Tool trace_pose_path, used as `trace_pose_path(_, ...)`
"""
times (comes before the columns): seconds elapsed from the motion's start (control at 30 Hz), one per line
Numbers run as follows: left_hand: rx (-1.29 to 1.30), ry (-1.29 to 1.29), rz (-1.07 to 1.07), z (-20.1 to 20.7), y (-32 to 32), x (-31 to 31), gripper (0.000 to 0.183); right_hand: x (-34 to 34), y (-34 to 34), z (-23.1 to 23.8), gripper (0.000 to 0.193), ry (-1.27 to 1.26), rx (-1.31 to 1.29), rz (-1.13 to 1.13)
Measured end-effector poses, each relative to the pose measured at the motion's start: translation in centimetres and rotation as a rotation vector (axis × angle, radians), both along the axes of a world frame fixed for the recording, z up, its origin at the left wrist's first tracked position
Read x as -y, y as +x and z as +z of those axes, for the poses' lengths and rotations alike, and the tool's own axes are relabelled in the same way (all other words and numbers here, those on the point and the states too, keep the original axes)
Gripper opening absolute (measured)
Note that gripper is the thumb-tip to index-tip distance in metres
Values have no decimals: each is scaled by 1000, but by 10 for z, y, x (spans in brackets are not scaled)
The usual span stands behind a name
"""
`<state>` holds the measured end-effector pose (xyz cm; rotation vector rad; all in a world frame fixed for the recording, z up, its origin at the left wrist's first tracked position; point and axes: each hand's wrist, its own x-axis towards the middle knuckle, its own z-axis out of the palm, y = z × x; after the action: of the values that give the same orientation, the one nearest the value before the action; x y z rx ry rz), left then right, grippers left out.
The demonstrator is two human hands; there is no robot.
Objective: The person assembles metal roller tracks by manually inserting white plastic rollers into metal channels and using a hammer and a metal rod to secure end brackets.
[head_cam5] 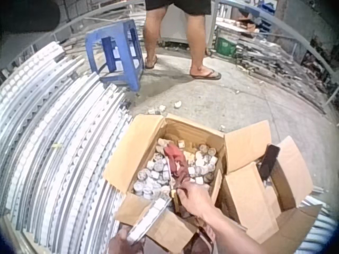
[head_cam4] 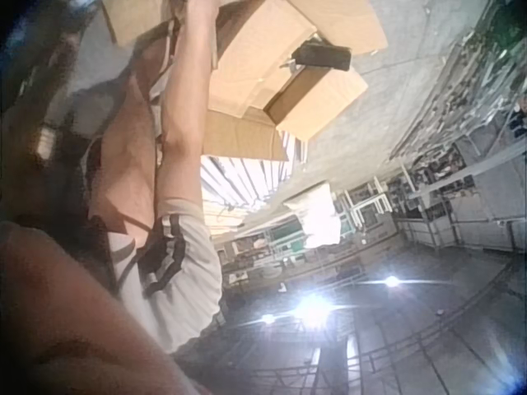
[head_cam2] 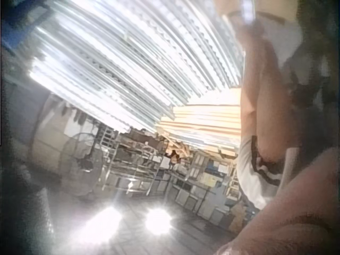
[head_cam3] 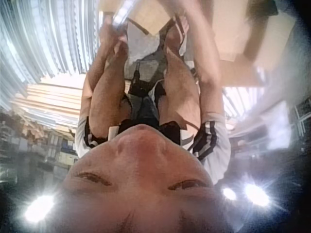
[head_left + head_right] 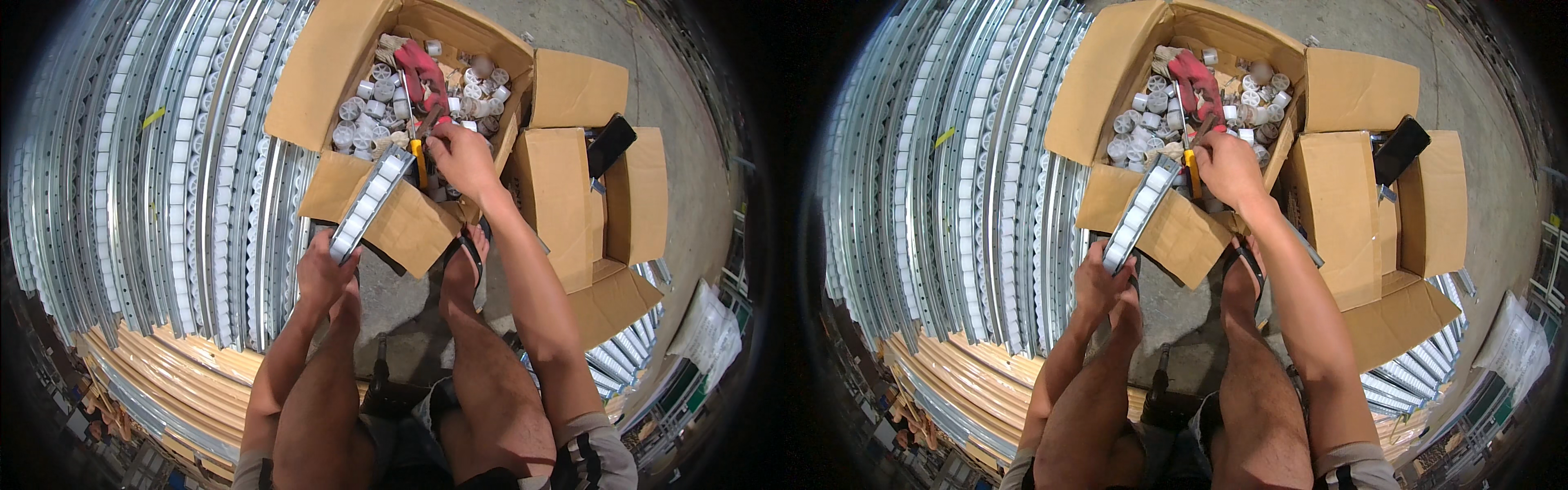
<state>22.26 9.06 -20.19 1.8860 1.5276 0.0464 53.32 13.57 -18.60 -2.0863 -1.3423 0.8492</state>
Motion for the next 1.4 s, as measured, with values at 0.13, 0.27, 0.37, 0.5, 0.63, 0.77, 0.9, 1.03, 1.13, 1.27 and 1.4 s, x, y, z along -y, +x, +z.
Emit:
trace_pose_path(0.13,-3,-89,60,22,-1,-6,53,-2,3,-9,22,11,190,96)
trace_pose_path(0.27,80,-71,113,28,-10,-16,50,-14,18,-13,25,-33,268,-19)
trace_pose_path(0.37,65,22,67,18,-12,-21,44,-33,39,-26,32,-41,273,-95)
trace_pose_path(0.5,138,44,73,17,-6,-18,44,-72,46,-36,39,-11,423,-38)
trace_pose_path(0.63,146,-89,164,25,2,-18,46,-102,50,-42,38,-103,473,-47)
trace_pose_path(0.77,2,-67,104,15,-13,-18,50,-123,85,-3,32,46,357,-391)
trace_pose_path(0.9,37,-94,144,22,-17,-18,53,-119,107,48,32,89,452,-331)
trace_pose_path(1.03,80,-49,185,16,-28,-13,53,-115,111,40,34,112,511,-205)
trace_pose_path(1.13,137,1,201,13,-39,-9,50,-104,101,31,32,262,342,-74)
trace_pose_path(1.27,98,-12,242,26,-46,-8,49,-76,86,46,40,-168,397,293)
trace_pose_path(1.4,81,-49,270,29,-47,-9,49,-35,51,57,32,-442,581,573)
